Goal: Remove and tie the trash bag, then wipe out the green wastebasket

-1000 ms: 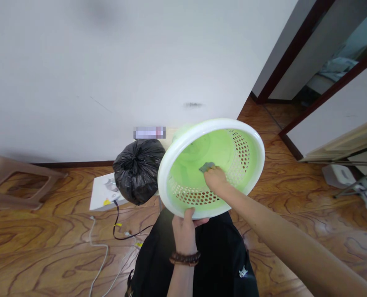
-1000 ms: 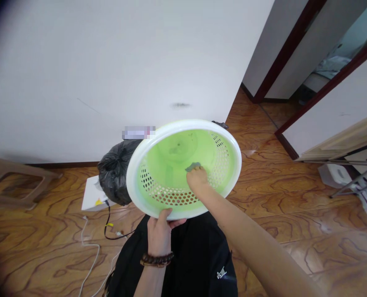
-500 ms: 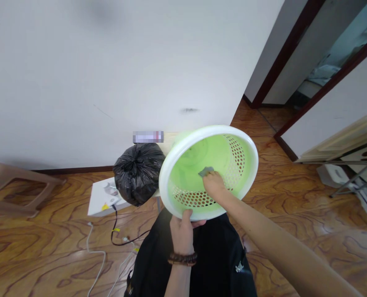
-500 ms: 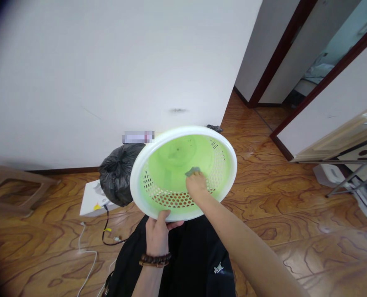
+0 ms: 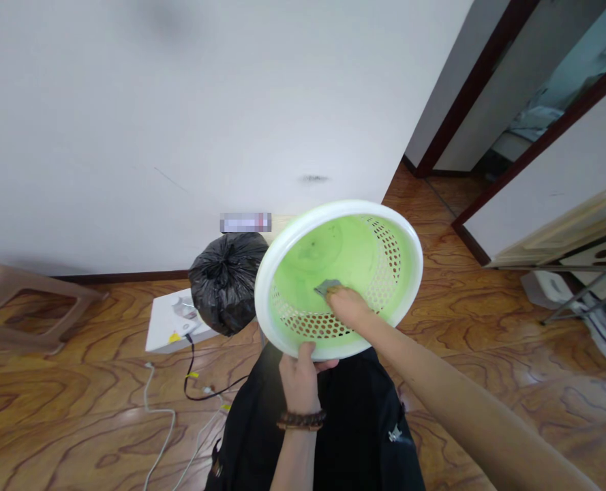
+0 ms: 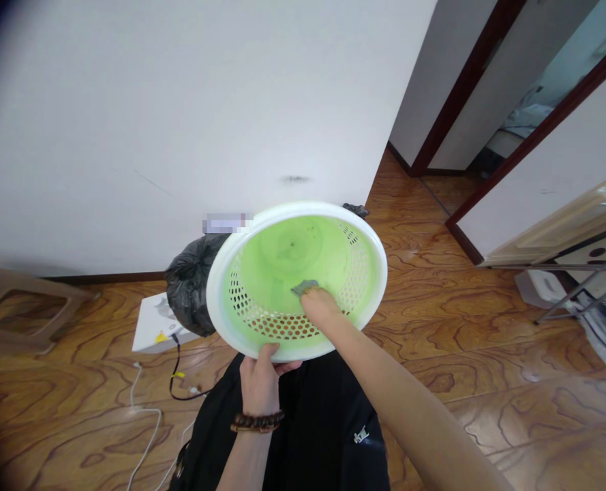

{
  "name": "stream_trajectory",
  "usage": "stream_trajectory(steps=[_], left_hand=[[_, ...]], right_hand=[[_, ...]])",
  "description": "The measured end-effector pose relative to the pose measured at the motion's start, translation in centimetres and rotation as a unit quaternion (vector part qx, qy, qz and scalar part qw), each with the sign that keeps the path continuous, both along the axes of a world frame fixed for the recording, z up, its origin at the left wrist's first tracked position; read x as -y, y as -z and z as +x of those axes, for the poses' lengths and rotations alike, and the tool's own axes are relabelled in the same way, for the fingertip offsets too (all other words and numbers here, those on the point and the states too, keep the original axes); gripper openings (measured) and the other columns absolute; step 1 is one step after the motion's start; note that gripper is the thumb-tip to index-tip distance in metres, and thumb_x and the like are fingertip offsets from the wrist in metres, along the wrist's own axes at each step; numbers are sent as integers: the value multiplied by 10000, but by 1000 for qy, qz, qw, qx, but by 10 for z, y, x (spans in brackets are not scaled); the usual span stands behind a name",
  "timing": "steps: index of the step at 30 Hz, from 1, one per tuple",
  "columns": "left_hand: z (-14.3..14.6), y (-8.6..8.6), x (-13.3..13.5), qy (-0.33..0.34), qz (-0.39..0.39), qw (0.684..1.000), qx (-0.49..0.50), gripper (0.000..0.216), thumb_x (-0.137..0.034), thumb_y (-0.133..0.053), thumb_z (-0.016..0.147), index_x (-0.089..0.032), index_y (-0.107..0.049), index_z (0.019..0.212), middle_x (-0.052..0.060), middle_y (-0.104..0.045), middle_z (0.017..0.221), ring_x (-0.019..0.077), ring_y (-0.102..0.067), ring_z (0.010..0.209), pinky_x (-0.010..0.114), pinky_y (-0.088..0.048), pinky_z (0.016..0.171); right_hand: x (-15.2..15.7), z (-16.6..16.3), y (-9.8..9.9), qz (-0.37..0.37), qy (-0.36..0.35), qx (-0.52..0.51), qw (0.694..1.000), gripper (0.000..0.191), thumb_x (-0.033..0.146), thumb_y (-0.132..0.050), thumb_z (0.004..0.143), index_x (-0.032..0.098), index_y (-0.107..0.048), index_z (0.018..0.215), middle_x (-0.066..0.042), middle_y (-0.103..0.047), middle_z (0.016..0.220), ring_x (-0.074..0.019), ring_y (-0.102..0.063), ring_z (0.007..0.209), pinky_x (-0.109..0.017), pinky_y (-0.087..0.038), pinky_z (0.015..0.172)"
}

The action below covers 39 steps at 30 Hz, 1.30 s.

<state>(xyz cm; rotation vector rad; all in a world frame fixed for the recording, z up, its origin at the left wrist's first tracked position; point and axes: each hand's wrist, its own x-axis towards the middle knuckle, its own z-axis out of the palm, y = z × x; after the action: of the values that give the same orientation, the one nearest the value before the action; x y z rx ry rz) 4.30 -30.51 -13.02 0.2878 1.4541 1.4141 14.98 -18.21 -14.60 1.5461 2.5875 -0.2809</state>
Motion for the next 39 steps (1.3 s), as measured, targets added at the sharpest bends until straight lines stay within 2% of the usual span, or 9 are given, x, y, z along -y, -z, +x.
stream_trajectory(steps=[6, 10, 14, 18, 22, 25, 28, 34, 39], left_hand=[[-1, 0, 0, 20, -2, 1000, 10, 333, -236, -621, 664, -73, -594, 953, 99, -652, 882, 234, -661, 646, 380, -586, 472], [-2, 4, 1, 44, 1, 999, -6, 330, -259, -624, 678, -83, -603, 956, 107, -662, 917, 243, -667, 702, 360, -587, 497], [-1, 6, 2, 44, -8, 999, -12, 319, -260, -625, 678, -77, -607, 939, 107, -661, 903, 232, -659, 675, 361, -581, 498], [-1, 3, 0, 15, -10, 1000, 0, 305, -243, -625, 660, -86, -606, 921, 93, -653, 880, 233, -656, 668, 377, -579, 491], [-1, -4, -3, -22, -13, 1000, -15, 283, -234, -615, 649, -81, -598, 888, 86, -635, 842, 221, -644, 618, 370, -565, 444], [-2, -4, -3, -11, -10, 1000, -15, 305, -236, -618, 655, -82, -597, 917, 95, -634, 875, 230, -646, 656, 371, -568, 454], [-4, 0, -2, 22, -17, 1000, -4, 331, -229, -630, 652, -80, -597, 945, 103, -642, 898, 236, -647, 689, 373, -575, 490], [-6, 7, 0, 21, -6, 1000, -21, 314, -236, -631, 656, -79, -612, 927, 91, -645, 875, 227, -641, 683, 373, -576, 498], [-6, -1, 0, -9, -1, 999, -34, 334, -244, -615, 668, -65, -595, 950, 98, -631, 875, 223, -639, 647, 381, -576, 482]], right_hand=[[-20, 24, -9, 57, 75, 93, 991, 314, 47, -391, 825, 35, -695, 903, -233, -605, 1057, -297, -449, 1122, -400, -356, 921], [-7, 6, 6, 1, 79, 47, 996, 321, 69, -394, 821, 73, -669, 988, -171, -634, 1021, -223, -535, 1011, -316, -409, 873], [9, -13, 15, -11, 29, -51, 998, 349, 159, -358, 880, 108, -590, 1136, -128, -624, 1086, -183, -557, 990, -278, -407, 885], [6, -2, 4, -21, 2, -34, 999, 341, 153, -356, 875, 117, -606, 1105, -125, -632, 1063, -192, -560, 994, -296, -405, 893], [-10, 19, -11, -2, 37, 49, 998, 308, 82, -417, 802, 78, -661, 990, -165, -636, 1005, -229, -555, 998, -313, -419, 865], [-13, 21, -10, 30, 67, 69, 995, 309, 51, -414, 784, 59, -679, 942, -192, -610, 1065, -258, -485, 1112, -337, -385, 923], [-3, 6, 0, 4, 71, 26, 997, 307, 103, -422, 809, 50, -661, 992, -185, -599, 1101, -241, -498, 1098, -316, -381, 937], [20, -19, 9, -29, 0, -115, 993, 397, 181, -286, 907, 110, -560, 1184, -107, -604, 1152, -172, -544, 1054, -268, -394, 922], [9, 6, -2, -3, 7, 7, 1000, 393, 83, -400, 811, 27, -575, 1158, -189, -554, 1218, -232, -454, 1176, -314, -338, 978]])
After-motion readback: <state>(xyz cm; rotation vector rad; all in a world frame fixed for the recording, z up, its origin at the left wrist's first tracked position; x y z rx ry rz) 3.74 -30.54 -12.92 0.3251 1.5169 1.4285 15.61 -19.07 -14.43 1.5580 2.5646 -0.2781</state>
